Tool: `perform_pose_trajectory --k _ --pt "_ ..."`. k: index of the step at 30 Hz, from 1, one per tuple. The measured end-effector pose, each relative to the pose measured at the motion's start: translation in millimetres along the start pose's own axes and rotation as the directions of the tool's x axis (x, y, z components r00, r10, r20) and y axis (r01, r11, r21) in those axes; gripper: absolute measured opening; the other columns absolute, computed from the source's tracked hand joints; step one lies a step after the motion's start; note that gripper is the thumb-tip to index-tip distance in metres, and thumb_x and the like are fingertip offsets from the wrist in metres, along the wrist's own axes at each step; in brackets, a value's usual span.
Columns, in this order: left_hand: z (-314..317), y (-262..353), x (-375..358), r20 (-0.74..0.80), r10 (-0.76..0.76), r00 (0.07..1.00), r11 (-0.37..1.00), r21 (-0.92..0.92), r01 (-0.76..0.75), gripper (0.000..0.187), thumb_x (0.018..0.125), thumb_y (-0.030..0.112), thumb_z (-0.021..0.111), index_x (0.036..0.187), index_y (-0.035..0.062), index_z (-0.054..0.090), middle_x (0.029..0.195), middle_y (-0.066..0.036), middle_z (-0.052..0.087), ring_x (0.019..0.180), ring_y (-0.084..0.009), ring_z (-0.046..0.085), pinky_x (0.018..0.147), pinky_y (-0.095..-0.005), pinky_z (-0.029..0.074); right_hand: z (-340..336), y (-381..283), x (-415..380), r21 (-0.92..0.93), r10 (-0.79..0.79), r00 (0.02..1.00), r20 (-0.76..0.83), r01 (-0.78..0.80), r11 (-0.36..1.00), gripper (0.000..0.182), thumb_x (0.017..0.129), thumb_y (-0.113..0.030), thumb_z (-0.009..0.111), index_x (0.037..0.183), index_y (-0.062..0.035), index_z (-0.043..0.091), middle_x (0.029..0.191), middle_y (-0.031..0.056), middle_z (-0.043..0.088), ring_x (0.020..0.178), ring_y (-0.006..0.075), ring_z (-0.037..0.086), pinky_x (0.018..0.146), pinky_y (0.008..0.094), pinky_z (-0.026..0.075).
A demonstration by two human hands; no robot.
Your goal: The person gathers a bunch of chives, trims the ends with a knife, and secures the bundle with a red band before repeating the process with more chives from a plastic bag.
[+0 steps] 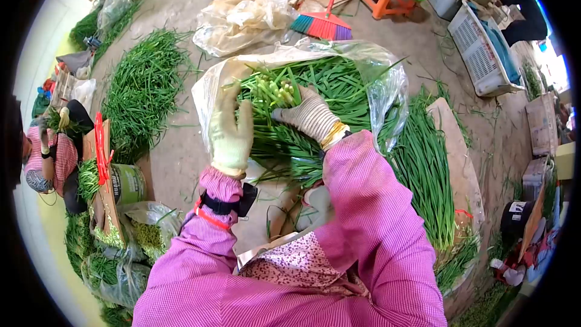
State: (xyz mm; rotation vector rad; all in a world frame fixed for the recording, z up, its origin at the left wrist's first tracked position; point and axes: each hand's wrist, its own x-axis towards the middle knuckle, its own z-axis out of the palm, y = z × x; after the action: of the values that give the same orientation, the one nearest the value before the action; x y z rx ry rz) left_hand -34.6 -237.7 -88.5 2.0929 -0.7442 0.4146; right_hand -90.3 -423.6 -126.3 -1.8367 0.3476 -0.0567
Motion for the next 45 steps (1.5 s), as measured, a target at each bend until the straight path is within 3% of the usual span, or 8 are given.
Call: perform_pose_trajectory --k 2,7,14,16,20,36,41,45 --pt "31 -7 -3 0.235 -0.348 0.908 0.793 -0.442 0.419 0.037 0.094 0.016 0.054 0.125 -0.0045 0.056 0.116 -0.024 0.062 0.107 -0.0380 0.059 0.094 -0.0420 0.047 0 -24 -4 -0.522 -0.123 0.991 0.053 0.132 0.843 0.064 0.073 -0.043 0.077 0.125 -0.0113 0.060 0.113 0.0192 0.066 0.114 0.0351 0.059 0.112 0.0517 0.030" --pt "60 -43 -17 0.216 0.085 0.973 0.975 -0.219 -0.037 0.038 0.095 0.006 0.043 0.131 -0.0037 0.051 0.130 -0.021 0.056 0.118 -0.0343 0.056 0.101 -0.0401 0.046 6 -59 -26 -0.879 -0.116 0.992 -0.050 0.011 0.476 0.085 0.077 -0.045 0.065 0.147 -0.0061 0.036 0.141 0.0233 0.047 0.137 0.0386 0.038 0.115 0.0562 0.022" --pt "38 23 6 0.367 -0.124 0.922 0.761 -0.561 0.325 0.046 0.106 0.024 0.033 0.145 -0.0001 0.040 0.145 -0.018 0.045 0.133 -0.0283 0.044 0.112 -0.0346 0.033 -2 -17 -15 -0.248 -0.194 0.978 -0.073 0.171 0.953 0.052 0.078 -0.035 0.072 0.124 -0.0132 0.062 0.122 0.0080 0.066 0.117 0.0196 0.059 0.115 0.0554 0.024" --pt "57 24 9 0.373 -0.500 0.782 0.102 -0.871 0.481 0.050 0.106 0.029 0.034 0.146 0.0005 0.039 0.147 -0.019 0.043 0.135 -0.0297 0.041 0.115 -0.0373 0.027 -2 -20 -16 -0.165 -0.202 0.947 -0.252 0.163 0.973 0.042 0.072 -0.024 0.080 0.112 -0.0152 0.068 0.113 0.0064 0.069 0.100 0.0174 0.065 0.111 0.0453 0.036" --pt "121 -91 -45 0.246 0.008 0.969 0.972 -0.230 0.051 0.048 0.101 0.026 0.045 0.145 0.0054 0.043 0.141 -0.022 0.048 0.138 -0.0352 0.037 0.115 -0.0446 0.027 -8 -12 -3 0.787 -0.086 0.982 -0.169 0.187 0.588 0.056 0.079 0.011 0.069 0.130 -0.0056 0.051 0.116 0.0027 0.063 0.109 0.0134 0.059 0.093 0.0297 0.053" --pt "91 -40 -32 0.390 0.126 0.912 0.820 0.477 -0.317 0.054 0.089 0.033 0.058 0.138 0.0093 0.051 0.147 -0.013 0.045 0.138 -0.0342 0.037 0.118 -0.0523 0.017 -252 -289 -194 0.167 -0.373 0.400 -0.837 0.837 0.521 0.033 0.083 -0.018 0.075 0.106 -0.0002 0.061 0.093 0.0066 0.067 0.076 0.0204 0.066 0.065 0.0345 0.058" --pt "-42 133 -23 0.397 0.270 0.877 0.898 -0.432 -0.081 0.045 0.095 0.027 0.062 0.128 -0.0022 0.054 0.114 -0.017 0.064 0.104 -0.0293 0.062 0.089 -0.0402 0.049 -203 -294 -257 -0.353 -0.757 0.123 -0.642 0.828 0.435 0.034 0.084 -0.022 0.076 0.109 -0.0078 0.059 0.102 0.0055 0.063 0.093 0.0188 0.062 0.073 0.0326 0.055" --pt "-77 229 -79 0.774 0.597 0.210 0.188 -0.390 0.902 0.080 0.094 0.064 0.047 0.140 -0.0015 0.042 0.134 -0.018 0.053 0.121 -0.0322 0.051 0.104 -0.0469 0.041 -133 -254 -312 -0.915 -0.924 0.382 -0.019 0.365 0.170 0.026 0.075 -0.024 0.068 0.094 -0.0113 0.057 0.086 0.0121 0.056 0.081 0.0325 0.057 0.070 0.0432 0.049"
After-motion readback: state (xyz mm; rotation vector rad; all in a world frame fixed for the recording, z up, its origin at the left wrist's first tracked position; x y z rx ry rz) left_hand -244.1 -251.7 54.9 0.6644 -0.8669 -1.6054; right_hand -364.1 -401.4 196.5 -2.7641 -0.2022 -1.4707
